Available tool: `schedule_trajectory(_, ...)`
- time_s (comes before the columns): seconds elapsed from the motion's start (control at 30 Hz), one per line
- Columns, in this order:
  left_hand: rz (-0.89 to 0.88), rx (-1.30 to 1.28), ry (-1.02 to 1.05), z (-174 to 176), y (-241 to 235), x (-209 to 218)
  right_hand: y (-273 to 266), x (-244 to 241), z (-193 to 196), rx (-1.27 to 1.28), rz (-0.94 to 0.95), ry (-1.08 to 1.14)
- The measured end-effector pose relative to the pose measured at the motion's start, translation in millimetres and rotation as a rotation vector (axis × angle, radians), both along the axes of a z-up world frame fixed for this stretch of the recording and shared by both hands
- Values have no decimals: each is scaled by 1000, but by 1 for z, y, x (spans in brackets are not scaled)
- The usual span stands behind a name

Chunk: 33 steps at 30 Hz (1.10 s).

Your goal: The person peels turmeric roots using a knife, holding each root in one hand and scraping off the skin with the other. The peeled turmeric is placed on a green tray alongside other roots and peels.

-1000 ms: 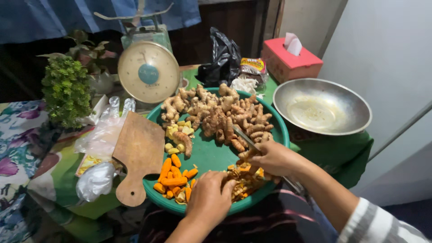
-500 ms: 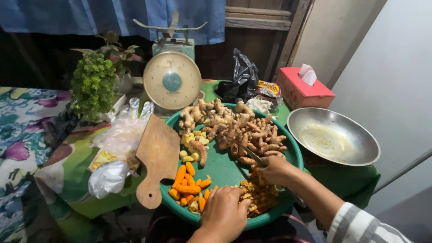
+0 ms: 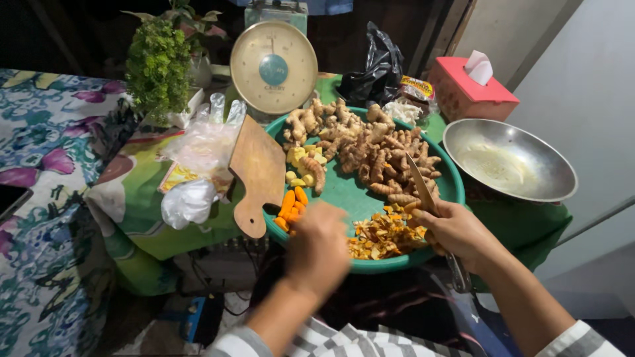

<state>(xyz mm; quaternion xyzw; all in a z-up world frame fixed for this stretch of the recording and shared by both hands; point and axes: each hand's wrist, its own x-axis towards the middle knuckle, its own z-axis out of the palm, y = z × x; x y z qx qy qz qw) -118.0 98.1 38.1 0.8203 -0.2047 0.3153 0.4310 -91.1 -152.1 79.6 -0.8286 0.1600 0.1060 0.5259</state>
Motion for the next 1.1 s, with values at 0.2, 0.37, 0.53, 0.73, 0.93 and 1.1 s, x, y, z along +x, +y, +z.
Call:
schedule_trajectory(0.2, 164, 684, 567, 15, 50, 57, 9, -11, -1, -22, 44, 60)
schedule_trajectory(0.37, 89, 415, 727, 16, 67, 93, 0, -11, -4, 74, 32, 72)
schedule_trajectory(0.53, 1, 247, 771, 19, 89, 123, -9, -11, -10, 286, -34, 64)
schedule_trajectory(0.73, -75, 657, 674, 11, 67, 99, -14, -5, -12, 324, -34, 74)
schedule_trajectory(0.93, -74, 327, 732, 38, 89, 113, -16, -8, -15, 361, -12, 37)
schedule_trajectory(1.1, 119, 397, 741, 62, 101, 121, -5, -9, 1, 177, 39, 72)
